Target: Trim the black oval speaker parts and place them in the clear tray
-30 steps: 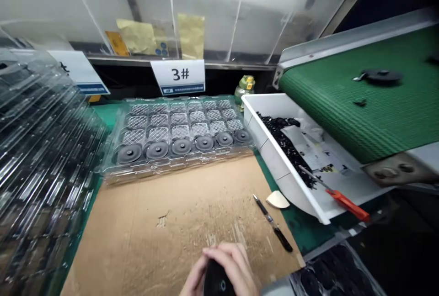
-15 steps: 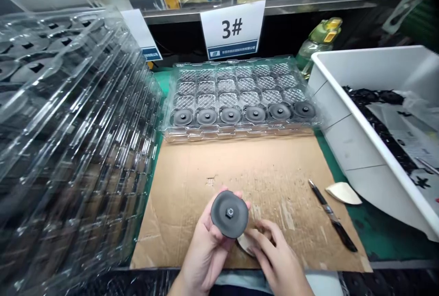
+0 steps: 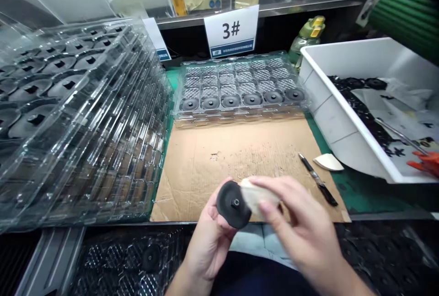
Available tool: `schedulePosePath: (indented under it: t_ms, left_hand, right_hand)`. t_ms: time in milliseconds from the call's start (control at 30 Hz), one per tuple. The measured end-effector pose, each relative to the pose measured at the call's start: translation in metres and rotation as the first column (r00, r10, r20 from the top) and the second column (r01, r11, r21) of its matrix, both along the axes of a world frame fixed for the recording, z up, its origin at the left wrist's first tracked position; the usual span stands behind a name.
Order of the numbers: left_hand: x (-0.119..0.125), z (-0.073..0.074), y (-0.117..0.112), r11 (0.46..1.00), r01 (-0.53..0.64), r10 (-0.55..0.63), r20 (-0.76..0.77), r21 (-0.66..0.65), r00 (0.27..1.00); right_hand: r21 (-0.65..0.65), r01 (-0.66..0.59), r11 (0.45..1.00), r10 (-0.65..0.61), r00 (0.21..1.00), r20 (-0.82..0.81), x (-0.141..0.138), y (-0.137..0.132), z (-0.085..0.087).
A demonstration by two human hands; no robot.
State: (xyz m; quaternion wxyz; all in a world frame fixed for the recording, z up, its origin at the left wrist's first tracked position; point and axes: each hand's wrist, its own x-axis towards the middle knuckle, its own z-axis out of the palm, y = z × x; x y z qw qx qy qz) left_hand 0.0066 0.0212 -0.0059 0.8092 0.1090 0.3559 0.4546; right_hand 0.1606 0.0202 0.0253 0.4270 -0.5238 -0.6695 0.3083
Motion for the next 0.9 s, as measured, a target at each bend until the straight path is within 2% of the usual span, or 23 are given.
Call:
schedulePosePath:
  t_ms: [67, 167, 200, 233, 300, 367, 433, 500, 533, 600, 667, 733, 800, 833, 900]
  left_hand:
    - [0.003, 0.003, -0.007, 0.998, 0.067, -0.067, -0.001, -0.006, 0.998]
    - [0.006, 0.009, -0.015, 0.997, 0.073, -0.074, -0.04, -0.01, 0.996]
    - [0.007, 0.012, -0.017, 0.998, 0.067, -0.067, -0.062, -0.007, 0.996]
    - [0.007, 0.014, -0.019, 0.998, 0.069, -0.069, -0.077, -0.003, 0.995]
    - [0.007, 0.018, -0.023, 0.995, 0.103, -0.103, -0.089, 0.002, 0.991]
    - [0.004, 0.019, -0.027, 0.993, 0.114, -0.113, -0.075, 0.003, 0.991]
    - [0.002, 0.017, -0.03, 0.997, 0.082, -0.082, -0.069, -0.001, 0.994]
    - [0.003, 0.015, -0.032, 0.997, 0.073, -0.073, -0.073, -0.007, 0.995]
    - [0.004, 0.015, -0.032, 0.996, 0.086, -0.087, -0.079, -0.008, 0.993]
    - [0.007, 0.016, -0.033, 0.992, 0.128, -0.127, -0.083, -0.002, 0.988]
    - [0.008, 0.018, -0.033, 0.989, 0.146, -0.147, -0.084, -0.011, 0.986]
    - [0.005, 0.02, -0.035, 0.988, 0.15, -0.152, -0.088, -0.034, 0.984]
    - [0.002, 0.02, -0.036, 0.983, 0.172, -0.177, -0.084, -0.055, 0.981]
    - [0.002, 0.02, -0.036, 0.98, 0.19, -0.194, -0.068, -0.058, 0.979]
    - [0.003, 0.02, -0.035, 0.977, 0.203, -0.204, -0.017, -0.061, 0.979]
  right_hand:
    - [0.1, -0.113, 0.989, 0.115, 0.993, -0.014, -0.011, -0.006, 0.021]
    - [-0.037, -0.278, 0.96, 0.28, 0.959, 0.051, -0.023, -0.012, 0.032]
    - [-0.064, -0.282, 0.957, 0.287, 0.955, 0.073, -0.025, -0.013, 0.032]
    - [-0.039, -0.251, 0.967, 0.254, 0.963, 0.094, -0.027, -0.014, 0.031]
    - [0.108, -0.147, 0.983, 0.137, 0.986, 0.094, -0.027, -0.018, 0.028]
    - [0.164, -0.141, 0.976, 0.138, 0.99, 0.028, -0.024, -0.024, 0.027]
    - [0.041, -0.252, 0.967, 0.254, 0.966, -0.043, -0.018, -0.031, 0.029]
    - [-0.088, -0.298, 0.95, 0.294, 0.954, -0.061, -0.013, -0.034, 0.03]
    - [-0.094, -0.262, 0.96, 0.26, 0.965, -0.037, -0.013, -0.033, 0.03]
    - [0.027, -0.151, 0.988, 0.151, 0.988, 0.015, -0.015, -0.031, 0.03]
    - [0.139, -0.144, 0.98, 0.146, 0.989, -0.003, -0.015, -0.03, 0.03]
    - [0.099, -0.262, 0.96, 0.268, 0.962, -0.056, -0.01, -0.035, 0.031]
    - [-0.028, -0.358, 0.933, 0.356, 0.932, -0.062, 0.001, -0.043, 0.035]
    - [-0.07, -0.35, 0.934, 0.349, 0.937, -0.023, 0.008, -0.047, 0.036]
    - [-0.056, -0.24, 0.969, 0.245, 0.961, 0.125, 0.017, -0.05, 0.038]
